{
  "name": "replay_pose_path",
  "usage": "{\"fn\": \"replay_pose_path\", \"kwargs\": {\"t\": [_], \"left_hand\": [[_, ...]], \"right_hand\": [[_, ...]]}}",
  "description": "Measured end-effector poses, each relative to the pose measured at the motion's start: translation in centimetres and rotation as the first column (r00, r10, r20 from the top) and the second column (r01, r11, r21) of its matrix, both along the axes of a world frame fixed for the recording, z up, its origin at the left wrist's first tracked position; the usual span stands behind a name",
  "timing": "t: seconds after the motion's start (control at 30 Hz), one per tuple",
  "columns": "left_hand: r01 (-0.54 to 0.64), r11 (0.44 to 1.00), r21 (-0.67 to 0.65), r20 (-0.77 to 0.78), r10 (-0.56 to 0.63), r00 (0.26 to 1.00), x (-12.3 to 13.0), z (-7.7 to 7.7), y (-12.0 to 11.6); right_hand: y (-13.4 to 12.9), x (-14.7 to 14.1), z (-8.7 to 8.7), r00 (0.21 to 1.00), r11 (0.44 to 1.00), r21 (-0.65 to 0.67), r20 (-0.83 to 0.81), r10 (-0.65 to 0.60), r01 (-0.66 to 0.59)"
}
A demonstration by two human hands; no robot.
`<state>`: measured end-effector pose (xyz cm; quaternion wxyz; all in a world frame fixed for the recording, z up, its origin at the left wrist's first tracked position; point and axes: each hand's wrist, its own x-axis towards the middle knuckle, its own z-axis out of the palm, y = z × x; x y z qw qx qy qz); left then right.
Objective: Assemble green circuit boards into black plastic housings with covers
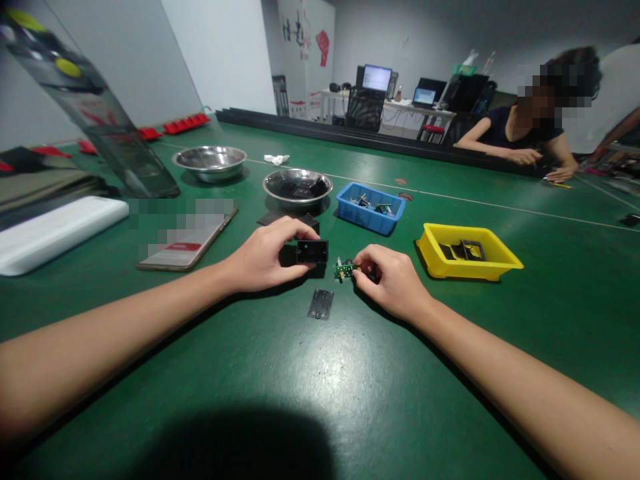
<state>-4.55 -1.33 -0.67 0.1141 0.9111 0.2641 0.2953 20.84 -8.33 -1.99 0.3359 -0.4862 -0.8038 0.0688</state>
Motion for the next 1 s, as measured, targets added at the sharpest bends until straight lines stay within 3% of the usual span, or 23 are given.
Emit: {"fn": "replay_pose_path", "kwargs": {"t": [1.0], "left_hand": [[0.004, 1.000, 0.008, -0.003, -0.004, 1.000, -0.04, -0.13, 0.06]], "right_hand": [[0.05, -0.07, -0.04, 1.000, 1.000, 0.018, 0.017, 0.009, -0.010]]}}
